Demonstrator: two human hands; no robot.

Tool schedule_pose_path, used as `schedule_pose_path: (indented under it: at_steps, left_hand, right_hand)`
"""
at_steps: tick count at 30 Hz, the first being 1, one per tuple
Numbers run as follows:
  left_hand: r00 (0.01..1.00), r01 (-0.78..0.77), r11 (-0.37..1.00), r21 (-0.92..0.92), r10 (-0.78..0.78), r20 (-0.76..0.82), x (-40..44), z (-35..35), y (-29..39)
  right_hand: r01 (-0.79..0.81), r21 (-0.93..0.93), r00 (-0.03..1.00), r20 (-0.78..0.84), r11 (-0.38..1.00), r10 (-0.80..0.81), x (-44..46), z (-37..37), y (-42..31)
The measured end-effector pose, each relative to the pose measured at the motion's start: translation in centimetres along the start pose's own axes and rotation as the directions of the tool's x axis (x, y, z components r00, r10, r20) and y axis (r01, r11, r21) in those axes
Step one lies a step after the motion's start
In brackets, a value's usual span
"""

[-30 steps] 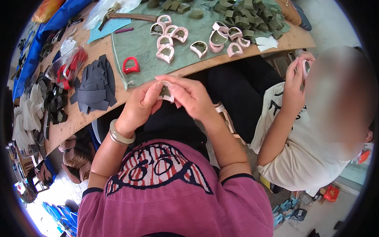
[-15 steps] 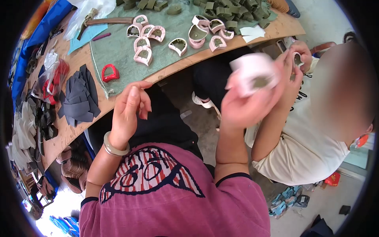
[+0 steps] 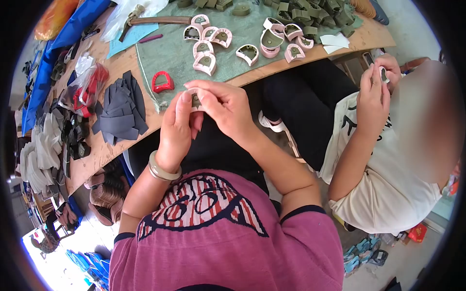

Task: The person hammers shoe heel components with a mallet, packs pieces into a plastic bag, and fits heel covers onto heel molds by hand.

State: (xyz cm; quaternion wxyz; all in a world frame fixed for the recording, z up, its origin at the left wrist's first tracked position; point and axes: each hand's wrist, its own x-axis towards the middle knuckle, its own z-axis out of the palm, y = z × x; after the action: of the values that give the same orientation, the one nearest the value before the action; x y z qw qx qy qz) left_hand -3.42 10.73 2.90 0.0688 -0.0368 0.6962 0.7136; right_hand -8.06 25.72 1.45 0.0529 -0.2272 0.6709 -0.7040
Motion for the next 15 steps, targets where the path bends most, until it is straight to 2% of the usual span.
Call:
schedule_pose_path:
  at_steps: [2,3,6,7,10,15]
  left_hand:
    - [0.998,0.066,0.992,-0.105,-0.065,0.006,0.6,-0.4,0.2]
    - [0.998,0.065,0.993,-0.103,-0.066,-0.009,0.7,-0.5,0.4]
    - [0.994,0.106,0.961,-0.255,-0.103,0.025,0.7,-0.6,1.3]
    - [0.995,0.100,0.961,-0.259,-0.100,0.014,0.7,-0.8,1.1]
    - [0.997,0.056,0.974,-0.221,-0.045,0.056,0.6,-1.1,0.4]
    - [0.999,0.008,0.978,-0.210,0.000,0.038,0.1,-1.0,0.5]
  right_hand:
    - [-0.138,0.202,0.988,-0.038,0.970,0.149,0.4,0.5,0.2]
    - [-0.140,0.208,0.989,-0.023,0.968,0.148,0.5,0.6,0.5]
    - [-0.111,0.400,0.992,-0.010,0.910,0.126,0.6,0.3,1.2]
    - [-0.115,0.400,0.992,0.002,0.909,0.125,0.6,0.4,1.4]
    - [-0.114,0.073,0.992,-0.035,0.991,0.117,0.1,0.6,0.1]
    - [-0.117,0.107,0.985,-0.117,0.987,0.129,0.0,1.5,1.0]
